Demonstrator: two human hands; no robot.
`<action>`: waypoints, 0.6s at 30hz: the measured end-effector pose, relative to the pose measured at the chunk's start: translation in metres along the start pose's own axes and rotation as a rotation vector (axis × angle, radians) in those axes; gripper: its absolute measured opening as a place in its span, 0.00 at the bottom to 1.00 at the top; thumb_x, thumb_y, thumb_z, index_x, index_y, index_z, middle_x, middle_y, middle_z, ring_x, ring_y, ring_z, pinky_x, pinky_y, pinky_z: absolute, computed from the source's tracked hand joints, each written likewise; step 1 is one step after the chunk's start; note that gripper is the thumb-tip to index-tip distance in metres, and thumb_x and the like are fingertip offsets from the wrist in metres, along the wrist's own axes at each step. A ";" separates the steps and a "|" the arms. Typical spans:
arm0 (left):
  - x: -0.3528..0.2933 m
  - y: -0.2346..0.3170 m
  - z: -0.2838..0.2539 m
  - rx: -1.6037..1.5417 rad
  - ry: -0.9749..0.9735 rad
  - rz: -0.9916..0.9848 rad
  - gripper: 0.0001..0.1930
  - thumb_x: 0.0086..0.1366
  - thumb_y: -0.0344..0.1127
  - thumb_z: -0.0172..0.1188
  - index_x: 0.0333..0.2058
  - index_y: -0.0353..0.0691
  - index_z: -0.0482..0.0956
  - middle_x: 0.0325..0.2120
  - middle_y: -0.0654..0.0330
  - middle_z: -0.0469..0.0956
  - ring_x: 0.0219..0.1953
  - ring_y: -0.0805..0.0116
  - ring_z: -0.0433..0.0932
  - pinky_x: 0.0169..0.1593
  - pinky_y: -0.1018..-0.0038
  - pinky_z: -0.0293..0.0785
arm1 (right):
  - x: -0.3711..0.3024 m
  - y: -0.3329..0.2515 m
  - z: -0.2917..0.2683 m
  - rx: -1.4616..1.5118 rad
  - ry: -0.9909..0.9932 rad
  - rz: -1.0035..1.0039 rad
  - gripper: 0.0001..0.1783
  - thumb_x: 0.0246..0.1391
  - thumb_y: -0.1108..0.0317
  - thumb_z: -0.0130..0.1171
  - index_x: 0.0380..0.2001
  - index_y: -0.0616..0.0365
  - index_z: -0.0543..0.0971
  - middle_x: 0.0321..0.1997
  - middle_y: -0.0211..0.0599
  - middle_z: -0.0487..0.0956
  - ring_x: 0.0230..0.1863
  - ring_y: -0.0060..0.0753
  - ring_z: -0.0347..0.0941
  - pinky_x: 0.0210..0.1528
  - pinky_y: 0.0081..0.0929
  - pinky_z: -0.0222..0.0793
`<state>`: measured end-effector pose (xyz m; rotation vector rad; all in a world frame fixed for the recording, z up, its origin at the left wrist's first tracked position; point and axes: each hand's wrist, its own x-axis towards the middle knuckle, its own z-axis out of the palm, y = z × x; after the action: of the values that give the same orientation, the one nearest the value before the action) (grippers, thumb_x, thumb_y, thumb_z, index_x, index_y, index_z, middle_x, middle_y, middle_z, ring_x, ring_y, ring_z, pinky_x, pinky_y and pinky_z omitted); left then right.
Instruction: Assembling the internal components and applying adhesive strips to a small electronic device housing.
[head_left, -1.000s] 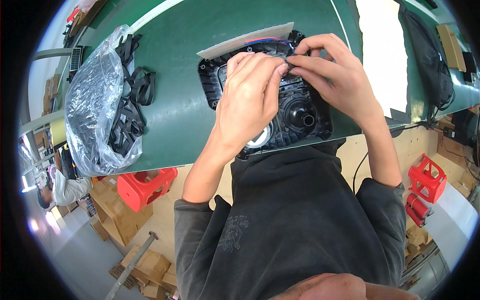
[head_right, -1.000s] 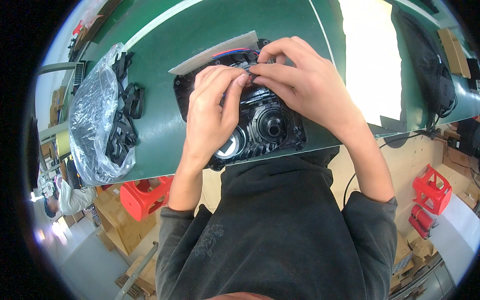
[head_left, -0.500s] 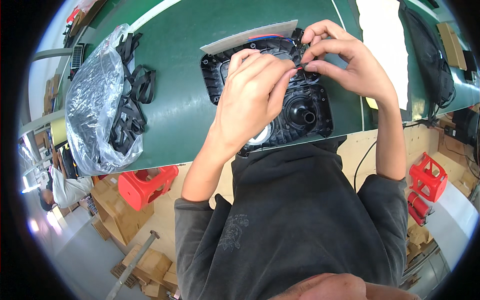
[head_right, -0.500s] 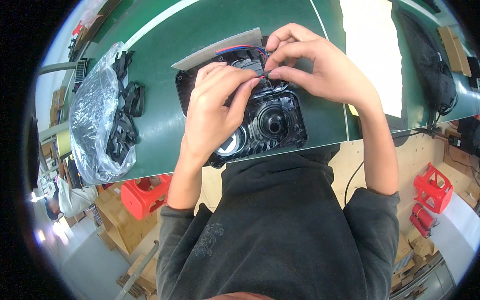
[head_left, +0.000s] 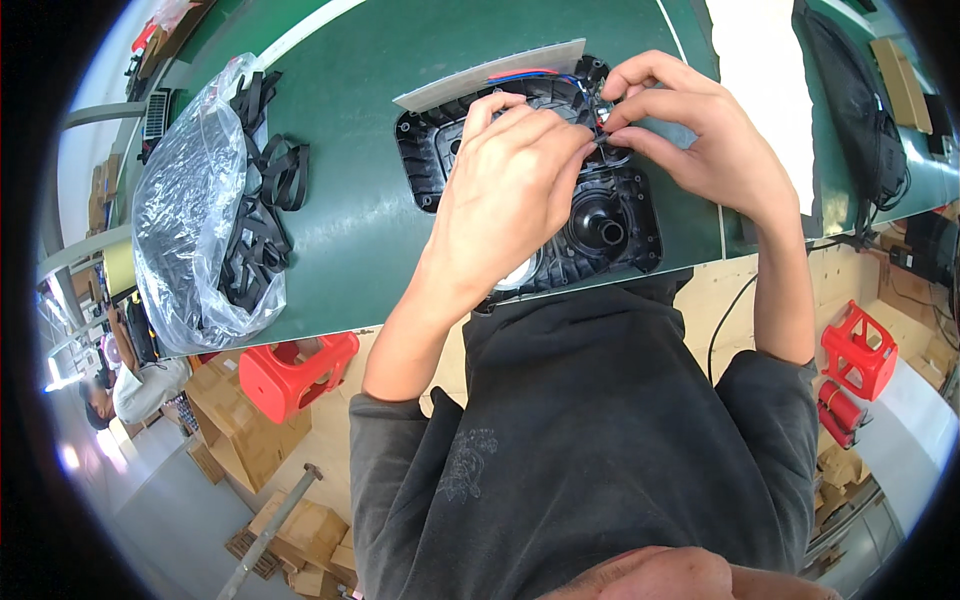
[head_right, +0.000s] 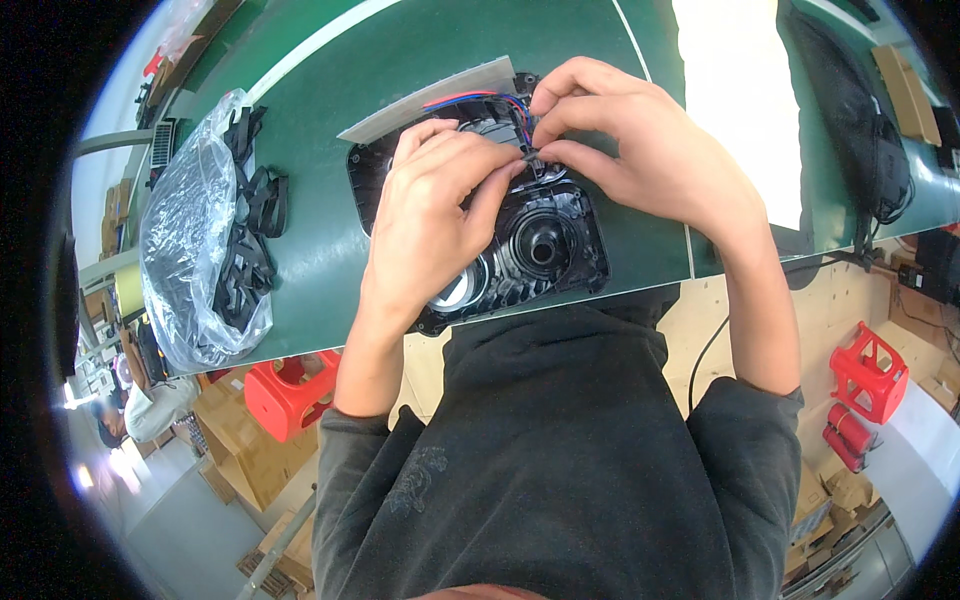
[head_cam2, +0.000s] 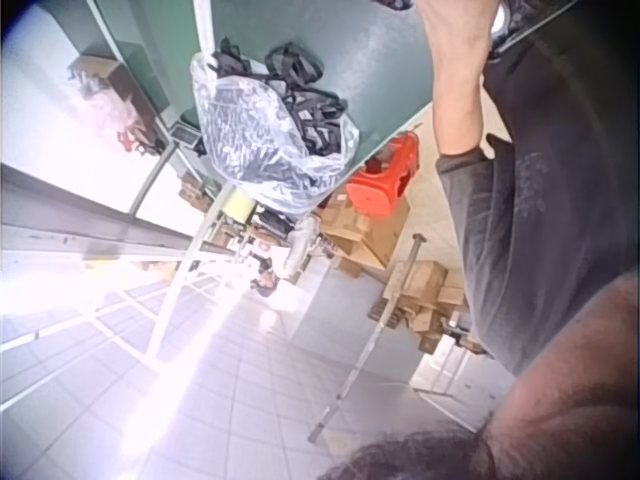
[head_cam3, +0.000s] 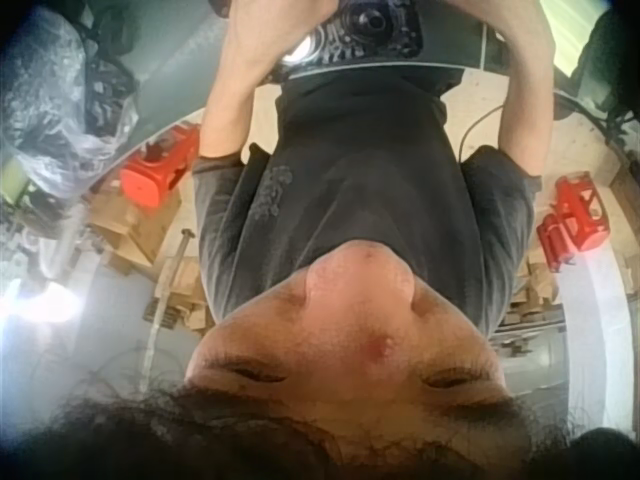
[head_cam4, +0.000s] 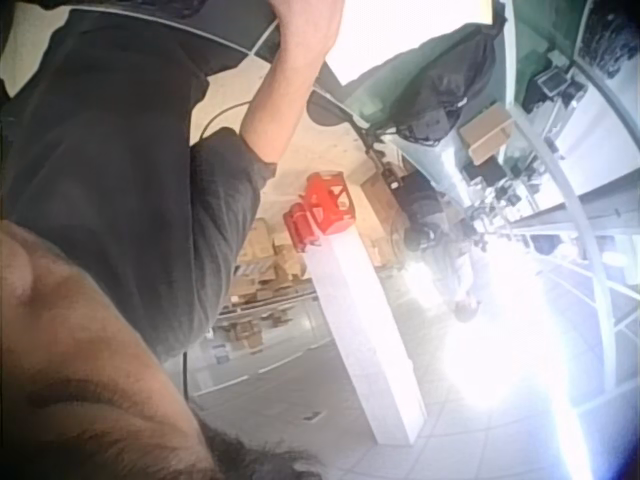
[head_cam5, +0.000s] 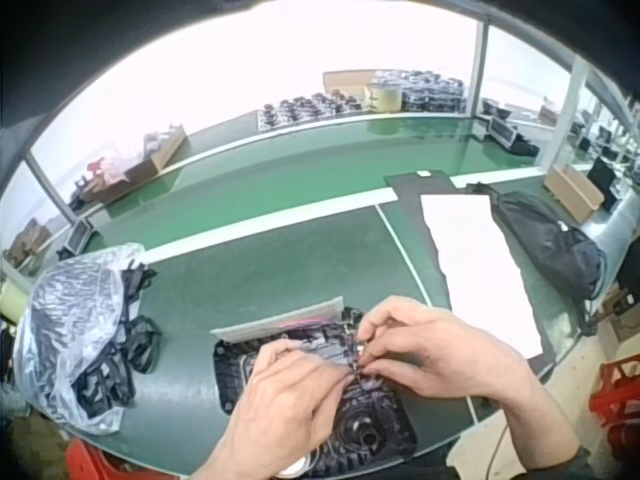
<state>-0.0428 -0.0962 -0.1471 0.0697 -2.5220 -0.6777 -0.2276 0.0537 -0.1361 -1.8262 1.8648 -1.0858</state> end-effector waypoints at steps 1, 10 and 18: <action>0.000 0.001 -0.001 0.003 -0.009 -0.010 0.05 0.62 0.26 0.70 0.37 0.36 0.87 0.32 0.55 0.86 0.38 0.56 0.85 0.61 0.58 0.74 | -0.001 -0.002 0.001 0.003 -0.002 0.003 0.06 0.56 0.78 0.69 0.37 0.64 0.84 0.53 0.41 0.79 0.55 0.45 0.78 0.55 0.35 0.77; 0.011 0.004 -0.011 0.129 -0.230 -0.019 0.06 0.62 0.26 0.68 0.38 0.36 0.88 0.31 0.53 0.86 0.39 0.54 0.85 0.64 0.57 0.71 | 0.008 -0.038 0.007 -0.324 -0.011 0.002 0.08 0.49 0.83 0.68 0.34 0.66 0.82 0.44 0.41 0.75 0.48 0.45 0.75 0.51 0.35 0.74; 0.012 0.000 -0.021 0.228 -0.270 0.031 0.06 0.64 0.31 0.67 0.38 0.37 0.88 0.34 0.55 0.86 0.43 0.56 0.84 0.66 0.58 0.68 | 0.022 -0.032 -0.001 -0.253 -0.106 0.043 0.05 0.54 0.78 0.66 0.35 0.67 0.85 0.46 0.43 0.79 0.54 0.47 0.76 0.57 0.37 0.76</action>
<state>-0.0425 -0.1077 -0.1257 0.0199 -2.8453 -0.4062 -0.2079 0.0366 -0.1071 -1.9247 2.0450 -0.7505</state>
